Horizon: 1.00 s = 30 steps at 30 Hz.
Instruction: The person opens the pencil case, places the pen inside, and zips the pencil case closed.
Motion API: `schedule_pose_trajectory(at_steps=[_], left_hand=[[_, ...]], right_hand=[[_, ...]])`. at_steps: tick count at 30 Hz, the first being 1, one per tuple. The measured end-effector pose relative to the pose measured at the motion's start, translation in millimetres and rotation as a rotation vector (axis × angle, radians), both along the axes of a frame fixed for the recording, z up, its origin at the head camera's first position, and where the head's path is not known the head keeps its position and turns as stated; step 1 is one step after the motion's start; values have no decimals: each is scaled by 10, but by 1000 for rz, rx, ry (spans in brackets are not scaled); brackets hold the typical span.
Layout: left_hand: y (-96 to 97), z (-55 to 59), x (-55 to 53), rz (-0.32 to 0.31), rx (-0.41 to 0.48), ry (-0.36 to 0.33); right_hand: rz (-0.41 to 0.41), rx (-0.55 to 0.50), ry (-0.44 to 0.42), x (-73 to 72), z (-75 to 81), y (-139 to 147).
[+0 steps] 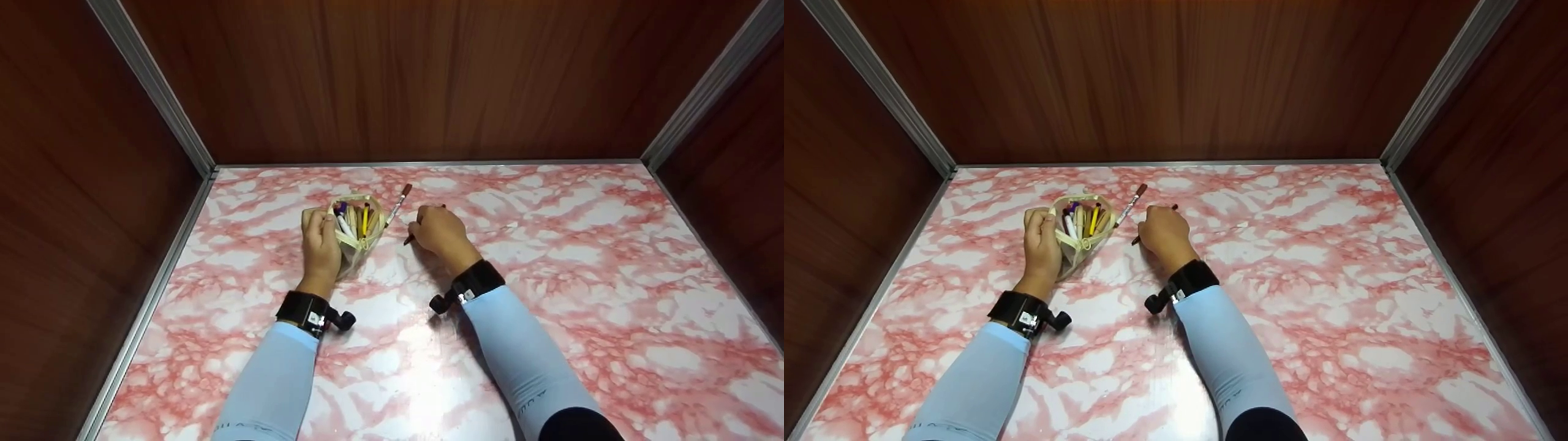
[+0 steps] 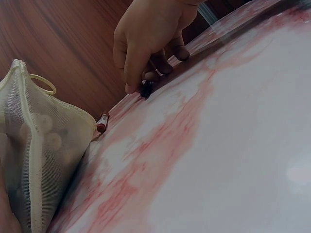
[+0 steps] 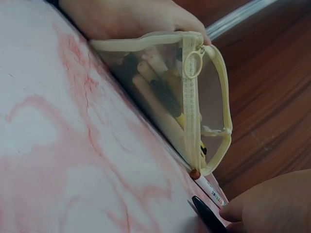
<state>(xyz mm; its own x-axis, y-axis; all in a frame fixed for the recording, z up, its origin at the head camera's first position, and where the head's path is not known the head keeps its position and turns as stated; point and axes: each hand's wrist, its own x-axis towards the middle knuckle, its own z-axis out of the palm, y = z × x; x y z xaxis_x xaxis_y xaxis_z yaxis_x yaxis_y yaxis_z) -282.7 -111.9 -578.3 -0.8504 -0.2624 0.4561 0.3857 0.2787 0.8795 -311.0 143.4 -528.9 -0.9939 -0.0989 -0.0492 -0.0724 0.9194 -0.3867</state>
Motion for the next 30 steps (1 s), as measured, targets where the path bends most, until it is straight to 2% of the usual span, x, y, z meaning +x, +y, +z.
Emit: schedule_pose_trajectory(at_steps=[12, 21, 26, 30], left_hand=[[-4, -6, -13, -9, -2, 24], [-1, 2, -16, -5, -4, 8], [-2, 1, -6, -7, 0, -3], [0, 1, -1, -11, -1, -24]], right_hand=[[-49, -26, 11, -27, -10, 36], [-37, -71, 23, -21, 12, 69], [-41, -236, 42, -39, 12, 101], [-47, -472, 47, -62, 10, 88]])
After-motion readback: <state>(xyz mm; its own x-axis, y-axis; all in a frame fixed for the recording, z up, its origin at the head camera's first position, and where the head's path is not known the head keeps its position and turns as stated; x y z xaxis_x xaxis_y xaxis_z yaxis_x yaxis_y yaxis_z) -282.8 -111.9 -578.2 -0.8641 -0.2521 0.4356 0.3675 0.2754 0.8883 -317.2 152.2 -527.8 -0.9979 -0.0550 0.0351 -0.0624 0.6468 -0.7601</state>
